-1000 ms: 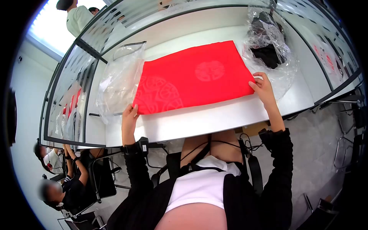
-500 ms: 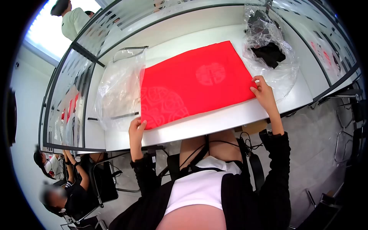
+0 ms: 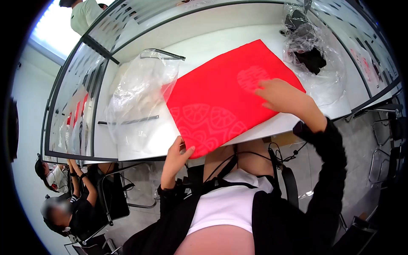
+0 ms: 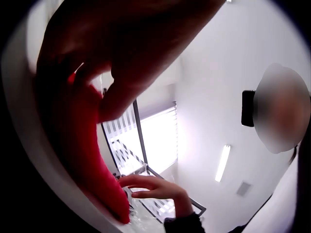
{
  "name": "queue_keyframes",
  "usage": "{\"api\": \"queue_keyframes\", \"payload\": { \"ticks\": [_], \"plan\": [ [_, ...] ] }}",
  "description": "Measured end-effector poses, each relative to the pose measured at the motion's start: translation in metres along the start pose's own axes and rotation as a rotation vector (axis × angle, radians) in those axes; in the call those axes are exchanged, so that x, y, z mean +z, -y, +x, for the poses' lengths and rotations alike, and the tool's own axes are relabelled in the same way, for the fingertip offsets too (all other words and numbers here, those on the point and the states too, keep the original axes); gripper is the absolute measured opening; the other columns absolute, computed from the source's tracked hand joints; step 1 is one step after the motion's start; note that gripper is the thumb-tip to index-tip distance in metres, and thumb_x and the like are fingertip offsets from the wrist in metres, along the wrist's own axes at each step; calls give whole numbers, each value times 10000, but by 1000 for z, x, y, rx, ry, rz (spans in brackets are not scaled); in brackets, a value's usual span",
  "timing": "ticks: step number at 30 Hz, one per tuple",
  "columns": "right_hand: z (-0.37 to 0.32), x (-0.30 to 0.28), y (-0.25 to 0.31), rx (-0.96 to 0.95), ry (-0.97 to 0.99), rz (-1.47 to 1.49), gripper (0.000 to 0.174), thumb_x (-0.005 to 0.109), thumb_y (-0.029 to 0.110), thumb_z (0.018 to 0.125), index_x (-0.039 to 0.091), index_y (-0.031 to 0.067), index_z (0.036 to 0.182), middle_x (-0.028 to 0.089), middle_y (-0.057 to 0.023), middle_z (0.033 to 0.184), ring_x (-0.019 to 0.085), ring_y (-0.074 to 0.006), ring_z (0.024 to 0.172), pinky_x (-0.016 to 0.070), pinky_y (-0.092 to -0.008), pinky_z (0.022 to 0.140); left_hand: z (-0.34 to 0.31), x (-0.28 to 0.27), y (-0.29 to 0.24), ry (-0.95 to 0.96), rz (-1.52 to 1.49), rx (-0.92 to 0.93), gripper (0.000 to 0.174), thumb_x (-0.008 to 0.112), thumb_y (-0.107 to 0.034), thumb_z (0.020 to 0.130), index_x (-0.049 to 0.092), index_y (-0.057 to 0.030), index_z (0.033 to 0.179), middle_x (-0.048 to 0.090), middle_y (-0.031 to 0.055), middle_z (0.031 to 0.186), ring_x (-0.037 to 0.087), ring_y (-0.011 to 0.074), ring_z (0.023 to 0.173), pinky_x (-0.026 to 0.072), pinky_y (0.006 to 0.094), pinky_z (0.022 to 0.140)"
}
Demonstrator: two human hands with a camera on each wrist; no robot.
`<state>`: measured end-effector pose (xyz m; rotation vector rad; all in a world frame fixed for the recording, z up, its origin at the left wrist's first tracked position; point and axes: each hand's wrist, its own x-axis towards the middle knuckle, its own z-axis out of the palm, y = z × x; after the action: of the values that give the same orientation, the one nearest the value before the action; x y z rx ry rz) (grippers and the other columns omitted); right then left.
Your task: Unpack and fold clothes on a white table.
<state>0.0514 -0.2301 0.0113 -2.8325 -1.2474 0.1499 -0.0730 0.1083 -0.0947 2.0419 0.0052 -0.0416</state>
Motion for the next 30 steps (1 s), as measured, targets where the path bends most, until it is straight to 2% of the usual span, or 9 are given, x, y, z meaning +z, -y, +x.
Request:
{"api": "queue_keyframes", "payload": {
  "ticks": [4, 6, 8, 10, 15, 18, 19, 21, 30],
  "plan": [
    [73, -37, 32, -319, 389, 122, 359, 598, 212, 782, 525, 50, 1094, 511, -139, 1110, 510, -314, 1031, 433, -423, 846, 37, -50, -9, -82, 242, 220, 385, 675, -217, 766, 513, -29, 1060, 510, 225, 1086, 526, 327, 998, 428, 358, 840],
    [116, -32, 41, -431, 499, 12, 367, 604, 226, 780, 521, 60, 1097, 509, -144, 1088, 515, -319, 1014, 453, -438, 796, 65, -72, 2, -118, 513, 255, 507, 687, -263, 751, 470, -87, 1174, 313, 279, 1320, 328, 411, 1229, 344, 503, 947],
    [161, -29, 54, -437, 565, -126, 377, 604, 223, 777, 513, 80, 1114, 499, -140, 1097, 516, -320, 1006, 457, -435, 788, 85, -83, -42, -35, 821, -15, 642, 708, -311, 719, 413, -166, 1271, 70, 270, 1429, 98, 479, 1307, 224, 702, 910],
    [205, -14, 64, -440, 434, -236, 389, 603, 182, 769, 506, 100, 1136, 486, -134, 1114, 517, -326, 1008, 457, -437, 791, 114, -98, -43, -116, 1025, 142, 682, 719, -350, 691, 420, -200, 1285, 21, 240, 1445, 10, 480, 1316, 155, 793, 820],
    [292, 18, 76, -852, -102, -112, 374, 611, 93, 705, 525, 92, 1069, 502, -116, 1080, 508, -294, 1004, 469, -386, 732, 202, -161, -29, -391, 1189, 189, 464, 677, -284, 728, 528, -139, 1143, 155, 185, 1437, 134, 425, 1313, 195, 736, 880],
    [316, 35, 84, -919, 25, -353, 299, 632, 91, 675, 536, 84, 958, 530, -85, 1002, 508, -261, 972, 464, -374, 713, 181, -161, -37, -534, 982, 429, 319, 643, -229, 753, 554, -108, 1035, 427, 157, 1268, 400, 355, 1172, 288, 636, 879],
    [320, 49, 80, -879, -55, -291, 261, 667, 113, 651, 530, 81, 871, 554, -63, 921, 515, -250, 942, 460, -385, 710, 162, -154, -41, -454, 790, 478, 252, 618, -200, 773, 552, -86, 987, 565, 121, 1013, 547, 306, 927, 381, 503, 807],
    [318, 37, 75, -875, 25, -332, 265, 677, 119, 643, 531, 74, 861, 559, -71, 905, 525, -263, 924, 461, -389, 705, 108, -118, -38, -341, 613, 378, 270, 635, -200, 773, 540, -50, 976, 565, 133, 912, 559, 321, 825, 441, 396, 704],
    [219, -48, 39, -582, -62, 170, 229, 667, 114, 688, 553, 32, 869, 603, -128, 809, 560, -329, 789, 433, -403, 675, -1, 7, -21, -205, 201, 13, 552, 683, -257, 749, 417, 28, 1140, 593, 211, 805, 579, 383, 757, 465, 403, 660]
  ]
}}
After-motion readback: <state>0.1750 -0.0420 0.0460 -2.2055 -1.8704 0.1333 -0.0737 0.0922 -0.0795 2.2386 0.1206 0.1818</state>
